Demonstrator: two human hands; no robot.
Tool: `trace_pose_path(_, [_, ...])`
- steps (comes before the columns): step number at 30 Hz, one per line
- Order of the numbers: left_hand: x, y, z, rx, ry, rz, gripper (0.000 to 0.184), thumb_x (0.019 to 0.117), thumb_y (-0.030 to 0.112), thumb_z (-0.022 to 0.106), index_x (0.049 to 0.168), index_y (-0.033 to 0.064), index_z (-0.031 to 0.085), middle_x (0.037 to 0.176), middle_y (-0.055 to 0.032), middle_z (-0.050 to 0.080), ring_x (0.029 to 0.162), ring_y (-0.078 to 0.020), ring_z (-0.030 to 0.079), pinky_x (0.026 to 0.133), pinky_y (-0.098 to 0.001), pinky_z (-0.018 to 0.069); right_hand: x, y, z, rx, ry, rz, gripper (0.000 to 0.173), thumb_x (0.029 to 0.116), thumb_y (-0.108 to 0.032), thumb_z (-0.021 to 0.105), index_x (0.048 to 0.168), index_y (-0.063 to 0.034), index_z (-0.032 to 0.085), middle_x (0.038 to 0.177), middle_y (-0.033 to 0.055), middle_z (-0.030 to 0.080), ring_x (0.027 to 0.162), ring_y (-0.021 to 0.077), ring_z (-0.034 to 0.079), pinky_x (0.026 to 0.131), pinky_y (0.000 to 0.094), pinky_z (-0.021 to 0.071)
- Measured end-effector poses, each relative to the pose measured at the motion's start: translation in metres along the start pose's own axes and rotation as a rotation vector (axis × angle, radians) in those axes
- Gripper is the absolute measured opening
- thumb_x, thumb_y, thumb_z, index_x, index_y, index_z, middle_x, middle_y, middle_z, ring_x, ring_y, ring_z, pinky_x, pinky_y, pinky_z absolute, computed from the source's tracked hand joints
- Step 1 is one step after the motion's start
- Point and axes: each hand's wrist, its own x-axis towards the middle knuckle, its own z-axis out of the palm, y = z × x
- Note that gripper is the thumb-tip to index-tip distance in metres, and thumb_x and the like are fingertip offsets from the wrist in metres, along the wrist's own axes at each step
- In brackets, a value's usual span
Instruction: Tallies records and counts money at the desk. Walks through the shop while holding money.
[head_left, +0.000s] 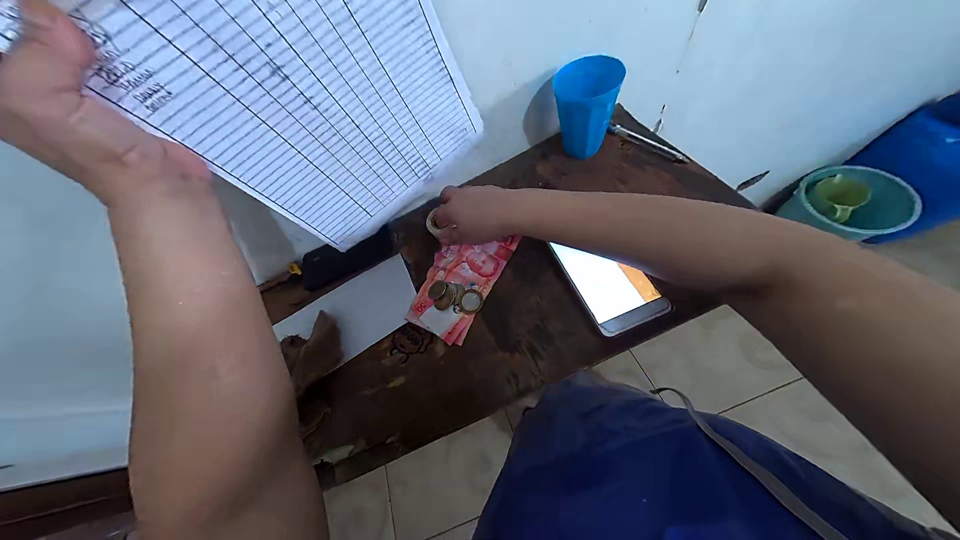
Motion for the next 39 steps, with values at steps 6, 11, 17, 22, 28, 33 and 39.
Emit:
trace_pose_path(6, [-0.046, -0.026, 0.041, -0.057, 0.016, -0.078, 0.032, 0.0956, -0.008, 0.047, 0.127, -0.0020, 0.049, 0.108, -0.0104, 0.066, 0.099, -0.0197, 0.069, 0.088, -0.0374, 0.0600, -0.103, -0.057, -0.041, 0.044, -0.079, 0.155, 0.040, 0.1061, -0.006, 0.050, 0.146, -0.0017, 0.050, 0.154, 0.0168, 0.047, 0.141, 0.0286, 0.047, 0.115, 0.0408, 0.0362])
trace_pose_path(11, [-0.066, -0.062, 0.061, -0.016, 0.058, -0.178, 0.018, 0.0969, -0.002, 0.056, 0.114, -0.0027, 0.054, 0.096, -0.0093, 0.066, 0.089, -0.0167, 0.070, 0.083, -0.0345, 0.0607, -0.181, 0.045, 0.016, 0.318, 0.572, -0.118, 0.045, 0.0978, -0.029, 0.059, 0.132, 0.0001, 0.060, 0.139, 0.0167, 0.056, 0.125, 0.0224, 0.058, 0.103, 0.0382, 0.0513])
trace_pose_path(17, [-0.073, -0.059, 0.070, 0.170, 0.080, -0.206, 0.026, 0.1019, 0.012, 0.057, 0.123, -0.0030, 0.054, 0.103, -0.0076, 0.064, 0.094, -0.0109, 0.067, 0.085, -0.0278, 0.0573, -0.214, 0.035, 0.085, 0.250, 0.585, 0.137, 0.076, 0.0853, -0.073, 0.055, 0.128, -0.0115, 0.069, 0.155, 0.0234, 0.040, 0.142, 0.0416, 0.040, 0.108, 0.0639, 0.0381])
trace_pose_path(22, [-0.081, -0.057, 0.062, 0.139, 0.009, -0.206, 0.031, 0.1020, 0.016, 0.056, 0.125, -0.0034, 0.048, 0.106, -0.0061, 0.062, 0.096, -0.0086, 0.066, 0.088, -0.0275, 0.0573, -0.196, 0.028, 0.092, 0.056, 0.552, 0.147, 0.090, 0.0769, -0.089, 0.046, 0.127, -0.0184, 0.071, 0.162, 0.0239, 0.032, 0.150, 0.0492, 0.025, 0.113, 0.0764, 0.0194])
trace_pose_path(28, [-0.084, -0.034, 0.050, 0.183, -0.190, -0.389, 0.038, 0.1066, 0.025, 0.047, 0.139, 0.0049, 0.045, 0.121, -0.0016, 0.062, 0.106, -0.0038, 0.065, 0.093, -0.0256, 0.0550, -0.231, 0.018, 0.103, 0.196, 0.592, 0.255, 0.110, 0.0648, -0.070, 0.079, 0.153, -0.0118, 0.046, 0.164, 0.0225, 0.026, 0.140, 0.0445, 0.042, 0.103, 0.0640, 0.0442])
trace_pose_path(33, [-0.096, -0.024, 0.065, 0.120, -0.126, -0.481, 0.044, 0.1123, 0.026, 0.033, 0.148, -0.0002, 0.038, 0.131, -0.0107, 0.057, 0.114, -0.0069, 0.061, 0.100, -0.0285, 0.0516, -0.212, 0.017, 0.110, 0.179, 0.709, 0.222, 0.092, 0.0678, -0.034, 0.088, 0.147, -0.0058, 0.050, 0.157, 0.0279, 0.037, 0.129, 0.0492, 0.053, 0.097, 0.0634, 0.0491])
trace_pose_path(39, [-0.098, -0.025, 0.068, 0.343, 0.021, -0.336, 0.042, 0.1050, 0.015, 0.053, 0.139, -0.0079, 0.044, 0.122, -0.0227, 0.059, 0.108, -0.0205, 0.060, 0.095, -0.0350, 0.0496, -0.183, 0.026, 0.104, 0.112, 0.727, 0.217, 0.092, 0.0664, -0.030, 0.086, 0.146, -0.0019, 0.051, 0.154, 0.0312, 0.040, 0.127, 0.0576, 0.050, 0.096, 0.0747, 0.0383])
